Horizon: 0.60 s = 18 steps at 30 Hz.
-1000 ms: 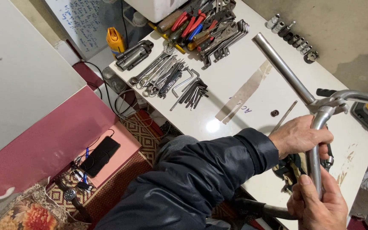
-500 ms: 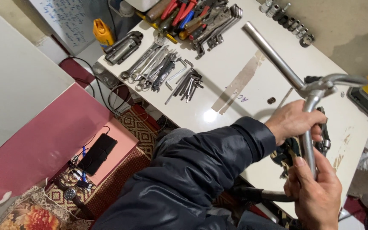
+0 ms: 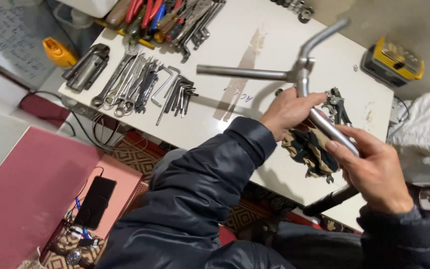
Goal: The person wipes a silver bicycle handlebar with a cloth, then uses a yellow screwdriver to tighten a bolt on the handlebar stem. The person continues to wipe the handlebar and stem with the cloth.
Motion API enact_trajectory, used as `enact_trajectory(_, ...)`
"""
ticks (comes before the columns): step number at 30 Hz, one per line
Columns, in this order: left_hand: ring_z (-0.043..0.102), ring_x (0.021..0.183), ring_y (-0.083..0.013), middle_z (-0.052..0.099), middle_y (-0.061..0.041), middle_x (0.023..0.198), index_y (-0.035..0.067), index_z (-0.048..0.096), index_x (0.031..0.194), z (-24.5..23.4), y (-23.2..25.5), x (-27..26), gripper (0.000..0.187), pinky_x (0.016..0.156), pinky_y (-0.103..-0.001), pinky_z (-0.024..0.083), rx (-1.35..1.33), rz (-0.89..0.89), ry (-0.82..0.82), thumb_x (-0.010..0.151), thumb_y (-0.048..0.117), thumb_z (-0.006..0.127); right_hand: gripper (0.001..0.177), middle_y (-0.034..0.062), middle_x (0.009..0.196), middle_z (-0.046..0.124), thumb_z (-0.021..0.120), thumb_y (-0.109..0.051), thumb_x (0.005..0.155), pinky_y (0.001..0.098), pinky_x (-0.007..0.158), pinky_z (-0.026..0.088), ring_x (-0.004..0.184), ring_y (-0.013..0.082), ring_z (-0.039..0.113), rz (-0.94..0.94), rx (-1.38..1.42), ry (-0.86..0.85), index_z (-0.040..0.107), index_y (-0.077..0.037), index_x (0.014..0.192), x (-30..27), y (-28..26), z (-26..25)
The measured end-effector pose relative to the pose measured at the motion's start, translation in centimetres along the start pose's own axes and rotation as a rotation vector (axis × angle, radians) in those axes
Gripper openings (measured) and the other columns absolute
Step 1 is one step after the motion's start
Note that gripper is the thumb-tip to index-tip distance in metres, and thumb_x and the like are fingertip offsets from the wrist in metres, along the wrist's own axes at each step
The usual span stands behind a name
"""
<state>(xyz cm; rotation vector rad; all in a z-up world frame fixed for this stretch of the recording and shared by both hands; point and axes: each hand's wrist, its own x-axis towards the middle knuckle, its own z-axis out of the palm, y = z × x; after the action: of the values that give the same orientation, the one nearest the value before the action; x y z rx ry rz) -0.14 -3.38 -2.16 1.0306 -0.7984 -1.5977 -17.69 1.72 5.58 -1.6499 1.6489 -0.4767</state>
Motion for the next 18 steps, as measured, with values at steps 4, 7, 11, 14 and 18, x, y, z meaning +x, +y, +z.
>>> enact_trajectory(4, 0.065, 0.057, -0.0169, 0.068, -0.009, 0.077, 0.003, 0.061, 0.087, -0.5, 0.5, -0.8, 0.026, 0.048, -0.026, 0.054, 0.076, -0.040, -0.013, 0.091, 0.029, 0.061, 0.043, 0.0136, 0.066, 0.061, 0.067, -0.007, 0.088, 0.0304, 0.031, 0.031, 0.042, 0.0181, 0.044, -0.135, 0.026, -0.122, 0.068, -0.003, 0.130, 1.8, 1.8, -1.6)
enact_trajectory(7, 0.062, 0.050, -0.0145, 0.066, -0.007, 0.072, 0.002, 0.067, 0.090, -1.2, 1.3, -1.3, 0.036, 0.040, -0.023, 0.050, 0.240, -0.088, -0.040, 0.090, 0.037, 0.061, 0.044, 0.0160, 0.069, 0.065, 0.069, -0.005, 0.086, 0.0302, 0.031, 0.031, 0.042, 0.0184, 0.044, -0.143, 0.003, -0.145, 0.069, -0.003, 0.130, 2.4, 1.5, -2.5)
enact_trajectory(11, 0.036, 0.043, -0.0045, 0.042, 0.010, 0.060, 0.017, 0.057, 0.069, -3.1, 0.2, 0.1, 0.044, 0.041, -0.020, 0.038, 0.804, 0.038, 0.078, 0.091, 0.055, 0.064, 0.042, 0.0156, 0.066, 0.067, 0.075, -0.011, 0.084, 0.0323, 0.039, 0.030, 0.047, 0.0201, 0.044, -0.138, -0.264, -0.100, 0.074, -0.007, 0.126, 2.7, 1.1, -3.4)
enact_trajectory(14, 0.053, 0.055, -0.0080, 0.054, 0.007, 0.074, 0.017, 0.057, 0.093, -5.0, 0.0, 1.1, 0.037, 0.057, -0.024, 0.053, 0.860, 0.043, 0.216, 0.090, 0.053, 0.066, 0.042, 0.0148, 0.066, 0.068, 0.077, -0.013, 0.082, 0.0323, 0.040, 0.029, 0.046, 0.0196, 0.043, -0.164, -0.320, -0.134, 0.075, -0.007, 0.123, 3.6, 1.7, -4.0)
enact_trajectory(18, 0.068, 0.077, -0.0160, 0.063, -0.002, 0.094, 0.011, 0.060, 0.109, -7.3, -0.4, 2.2, 0.038, 0.077, -0.035, 0.059, 0.948, 0.095, 0.283, 0.090, 0.042, 0.071, 0.040, 0.0115, 0.068, 0.070, 0.078, -0.015, 0.080, 0.0318, 0.039, 0.031, 0.046, 0.0179, 0.044, -0.160, -0.274, -0.149, 0.077, -0.012, 0.121, 4.2, 2.4, -5.0)
